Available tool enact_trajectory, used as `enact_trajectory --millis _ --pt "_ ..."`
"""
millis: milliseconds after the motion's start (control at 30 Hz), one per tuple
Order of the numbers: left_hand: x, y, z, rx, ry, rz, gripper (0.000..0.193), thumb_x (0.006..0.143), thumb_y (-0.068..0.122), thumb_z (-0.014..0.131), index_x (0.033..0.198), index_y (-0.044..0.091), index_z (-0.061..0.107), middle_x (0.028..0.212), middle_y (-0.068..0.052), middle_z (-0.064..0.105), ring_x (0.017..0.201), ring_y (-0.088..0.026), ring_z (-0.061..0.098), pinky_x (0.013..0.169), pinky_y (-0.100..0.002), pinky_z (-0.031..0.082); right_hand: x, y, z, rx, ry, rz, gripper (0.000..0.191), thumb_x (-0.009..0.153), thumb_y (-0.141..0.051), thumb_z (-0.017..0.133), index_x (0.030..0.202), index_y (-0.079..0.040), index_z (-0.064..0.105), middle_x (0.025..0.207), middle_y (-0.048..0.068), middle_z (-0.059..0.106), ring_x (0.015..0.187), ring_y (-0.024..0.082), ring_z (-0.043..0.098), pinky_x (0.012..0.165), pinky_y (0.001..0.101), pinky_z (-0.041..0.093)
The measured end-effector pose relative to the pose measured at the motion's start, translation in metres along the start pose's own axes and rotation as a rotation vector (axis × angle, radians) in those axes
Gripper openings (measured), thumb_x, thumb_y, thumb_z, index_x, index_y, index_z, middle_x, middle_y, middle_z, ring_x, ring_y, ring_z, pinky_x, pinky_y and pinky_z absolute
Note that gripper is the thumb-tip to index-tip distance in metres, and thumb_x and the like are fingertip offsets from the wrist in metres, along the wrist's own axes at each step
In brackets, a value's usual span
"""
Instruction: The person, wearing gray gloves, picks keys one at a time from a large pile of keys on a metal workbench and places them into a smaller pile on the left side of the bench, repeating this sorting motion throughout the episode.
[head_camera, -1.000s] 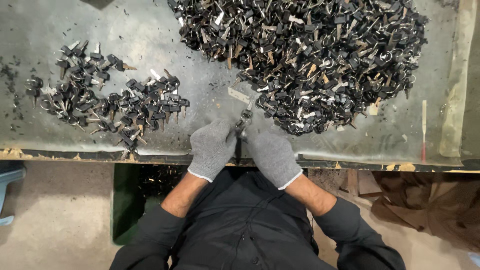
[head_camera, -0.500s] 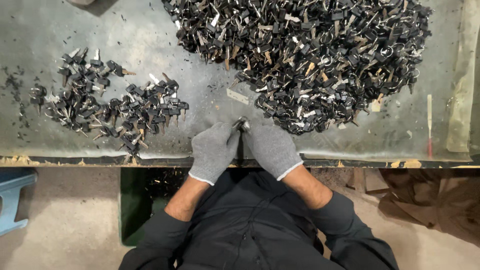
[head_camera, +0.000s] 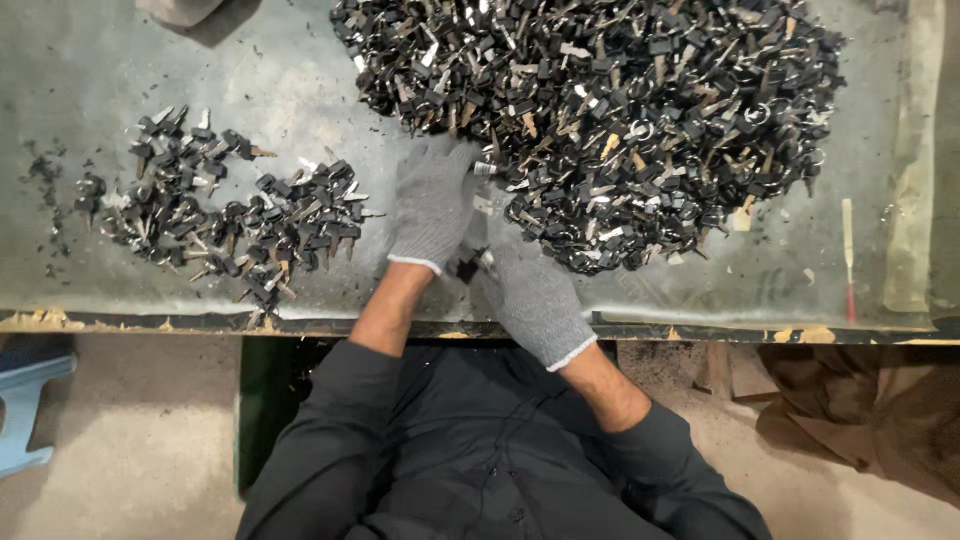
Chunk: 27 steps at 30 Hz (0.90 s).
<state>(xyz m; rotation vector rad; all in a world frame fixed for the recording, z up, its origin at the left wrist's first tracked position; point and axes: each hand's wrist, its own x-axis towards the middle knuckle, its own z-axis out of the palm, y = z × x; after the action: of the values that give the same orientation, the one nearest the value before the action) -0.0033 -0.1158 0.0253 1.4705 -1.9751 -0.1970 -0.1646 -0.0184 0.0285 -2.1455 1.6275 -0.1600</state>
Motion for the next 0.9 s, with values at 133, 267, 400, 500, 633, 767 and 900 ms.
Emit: enact_trajectory --millis 133,267,400,500,633,767,900 --pt "-0.025 0.014 -0.016 -0.284 -0.296 -0.172 0.017 0.094 0.017 0.068 0.109 0.012 0.074 0.101 -0.008 0.075 0.092 -0.024 0.071 0.086 -0.040 0.054 -0.019 0.016 -0.009 0.028 -0.074 -0.002 0.060 0.094 -0.032 0.069 0.140 0.001 0.048 0.094 0.022 0.071 0.078 0.040 0.072 0.069 0.0525 0.058" --pt "-0.057 0.042 -0.037 -0.505 -0.416 -0.261 0.027 0.087 0.014 0.070 0.113 0.012 0.073 0.096 -0.011 0.074 0.084 -0.027 0.072 0.077 -0.041 0.057 -0.021 0.022 -0.008 0.023 -0.077 -0.136 0.028 0.083 -0.021 0.068 0.103 -0.002 0.060 0.092 0.022 0.071 0.083 0.041 0.072 0.072 0.0528 0.058" --pt "-0.061 0.038 -0.045 -0.229 -0.251 -0.093 0.038 0.077 0.011 0.071 0.114 0.010 0.070 0.099 -0.012 0.073 0.089 -0.033 0.071 0.078 -0.044 0.055 -0.016 0.014 -0.003 0.079 -0.048 0.102 0.025 0.105 -0.026 0.057 0.114 -0.003 0.060 0.090 0.018 0.072 0.079 0.036 0.074 0.066 0.0488 0.060" --pt "-0.067 0.028 -0.043 -0.223 -0.345 -0.321 0.035 0.081 0.018 0.077 0.114 0.010 0.070 0.090 -0.010 0.074 0.082 -0.032 0.071 0.070 -0.045 0.054 -0.016 0.007 -0.004 0.049 -0.033 0.081 0.033 0.099 -0.027 0.061 0.122 -0.004 0.057 0.089 0.021 0.070 0.078 0.039 0.072 0.065 0.0509 0.058" --pt "-0.078 0.020 -0.039 -0.206 -0.317 -0.231 0.027 0.081 0.016 0.074 0.108 0.012 0.070 0.091 -0.009 0.073 0.082 -0.032 0.072 0.072 -0.045 0.055 -0.009 0.005 -0.015 0.107 -0.054 -0.037 0.051 0.097 -0.025 0.062 0.137 0.001 0.047 0.094 0.022 0.068 0.078 0.039 0.071 0.062 0.0482 0.059" --pt "-0.081 0.019 -0.033 -0.160 -0.334 -0.140 0.025 0.084 0.012 0.068 0.108 0.009 0.071 0.094 -0.013 0.072 0.080 -0.034 0.071 0.071 -0.046 0.055 0.003 0.001 -0.025 0.118 0.027 -0.191 0.043 0.098 -0.029 0.068 0.128 -0.002 0.053 0.101 0.022 0.068 0.085 0.037 0.071 0.067 0.0470 0.060" --pt "-0.086 0.014 -0.028 -0.087 -0.311 -0.036 0.018 0.085 0.010 0.065 0.102 0.007 0.068 0.094 -0.015 0.070 0.080 -0.037 0.068 0.070 -0.049 0.053 -0.002 -0.020 -0.017 -0.151 0.117 -0.037 0.062 0.087 -0.015 0.065 0.143 0.006 0.046 0.102 0.022 0.069 0.077 0.036 0.072 0.058 0.0429 0.060"
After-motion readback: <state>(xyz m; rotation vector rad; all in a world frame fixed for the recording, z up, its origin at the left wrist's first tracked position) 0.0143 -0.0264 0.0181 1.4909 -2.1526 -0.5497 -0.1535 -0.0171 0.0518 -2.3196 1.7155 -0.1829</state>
